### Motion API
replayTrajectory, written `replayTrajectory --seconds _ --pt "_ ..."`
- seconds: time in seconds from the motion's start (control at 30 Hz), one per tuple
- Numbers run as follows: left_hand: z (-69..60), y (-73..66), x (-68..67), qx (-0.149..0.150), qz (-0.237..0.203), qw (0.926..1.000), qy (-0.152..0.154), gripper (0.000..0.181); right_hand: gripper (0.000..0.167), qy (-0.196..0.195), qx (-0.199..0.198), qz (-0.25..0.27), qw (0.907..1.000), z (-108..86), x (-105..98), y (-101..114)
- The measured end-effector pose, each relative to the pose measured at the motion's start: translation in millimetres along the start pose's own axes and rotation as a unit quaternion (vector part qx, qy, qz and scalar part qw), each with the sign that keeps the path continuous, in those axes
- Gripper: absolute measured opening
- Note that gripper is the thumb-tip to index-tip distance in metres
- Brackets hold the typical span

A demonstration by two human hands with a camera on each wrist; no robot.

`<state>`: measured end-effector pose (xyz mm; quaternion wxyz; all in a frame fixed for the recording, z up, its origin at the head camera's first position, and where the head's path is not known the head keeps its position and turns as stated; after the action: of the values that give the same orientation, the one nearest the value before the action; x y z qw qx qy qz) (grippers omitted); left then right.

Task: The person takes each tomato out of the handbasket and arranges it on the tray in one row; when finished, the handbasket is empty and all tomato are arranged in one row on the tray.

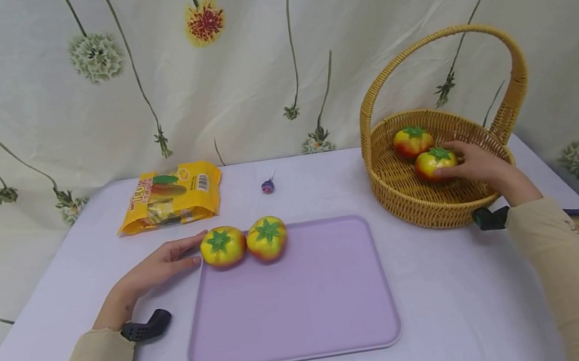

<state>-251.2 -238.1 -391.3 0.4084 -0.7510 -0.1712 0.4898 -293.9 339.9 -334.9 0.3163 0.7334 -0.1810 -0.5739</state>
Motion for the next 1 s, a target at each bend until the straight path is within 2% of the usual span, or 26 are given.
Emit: replayTrajectory --seconds 0.33,0.53,0.7,1.0 --pt "0.1 1.0 -1.7 0.009 0.005 0.9999 -0.002 0.05 0.087 -0.022 0.001 -0.039 0.999 0.7 -1.2 4.7" --pt "1.3 1.2 -0.1 0.01 0.0 0.9999 0.003 0.048 0.089 -0.05 0.0 -0.039 0.998 -5.8 -2.1 6.3" --pt "1.2 0.6 1.7 0.008 0.001 1.0 0.005 0.048 0.086 -0.068 -0.021 -0.028 0.997 -13.9 -5.3 11.8" --pt "-0.8 0.1 -0.1 0.0 -0.008 1.0 0.003 0.049 0.083 -0.113 -0.057 0.011 0.9919 -30.2 -12.2 46.7"
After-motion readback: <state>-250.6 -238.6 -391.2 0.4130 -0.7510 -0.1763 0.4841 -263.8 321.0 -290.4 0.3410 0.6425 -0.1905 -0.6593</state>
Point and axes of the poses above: each hand's wrist, its own z-axis towards the middle knuckle, its own x-axis out of the palm, y = z × x, the point moved 3 cm from there along z, towards the middle knuckle, and after that the axes turned 7 degrees about -x, right-handed, at the moved point
